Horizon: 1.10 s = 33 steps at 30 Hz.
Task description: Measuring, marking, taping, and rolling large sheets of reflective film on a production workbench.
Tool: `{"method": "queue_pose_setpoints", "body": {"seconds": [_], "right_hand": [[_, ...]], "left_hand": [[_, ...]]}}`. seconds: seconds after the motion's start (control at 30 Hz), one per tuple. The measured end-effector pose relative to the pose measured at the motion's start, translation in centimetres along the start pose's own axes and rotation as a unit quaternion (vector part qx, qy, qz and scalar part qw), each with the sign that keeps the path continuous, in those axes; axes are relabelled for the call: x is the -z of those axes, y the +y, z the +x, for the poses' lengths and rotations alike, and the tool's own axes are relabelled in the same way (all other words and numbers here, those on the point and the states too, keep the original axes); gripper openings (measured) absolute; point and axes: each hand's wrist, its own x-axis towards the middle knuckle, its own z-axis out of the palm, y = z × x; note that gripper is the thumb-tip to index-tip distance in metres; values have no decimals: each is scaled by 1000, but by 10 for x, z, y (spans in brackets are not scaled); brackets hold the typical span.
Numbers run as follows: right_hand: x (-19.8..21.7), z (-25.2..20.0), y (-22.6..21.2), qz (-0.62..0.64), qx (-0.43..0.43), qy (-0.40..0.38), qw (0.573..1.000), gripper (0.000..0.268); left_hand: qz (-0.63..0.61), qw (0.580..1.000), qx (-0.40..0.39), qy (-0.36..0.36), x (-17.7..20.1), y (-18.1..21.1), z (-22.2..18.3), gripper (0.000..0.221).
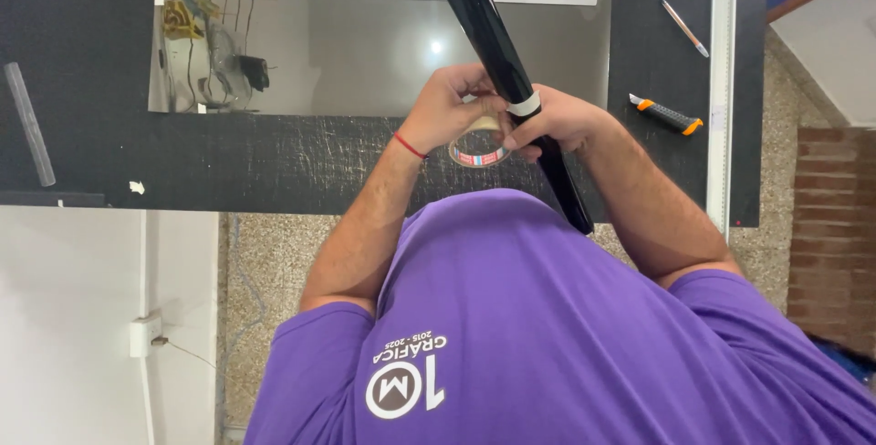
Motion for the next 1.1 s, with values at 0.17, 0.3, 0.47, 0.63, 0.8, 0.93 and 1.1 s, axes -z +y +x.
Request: {"method": "queue_pose_setpoints", "body": {"seconds": [0.17, 0.3, 0.47, 0.63, 0.8, 0.93, 1.1], "right_hand": [[-27, 0, -34, -103, 2, 93, 990, 19], [-26, 5, -24, -282, -56, 200, 937, 24], [-52, -3, -39, -351, -60, 240, 903, 30], [-45, -3, -36, -390, -102, 248, 881, 26], [-53, -6, -39, -387, -115, 244, 882, 24], [-58, -8, -46, -369, -98, 235, 894, 28], [-45, -16, -40, -261, -99, 149, 949, 17]], "left_hand": [[-13, 1000, 17, -11, -1, 5, -6, 61], [116, 982, 63, 137, -28, 7, -5, 62], [152, 959, 75, 225, -42, 25, -9, 47], [129, 973, 50, 184, -34, 12, -11, 50], [147, 968, 92, 182, -37, 0, -12, 49], [155, 964, 117, 181, -35, 12, -14, 50], [27, 999, -14, 15, -5, -5, -19, 74]]}}
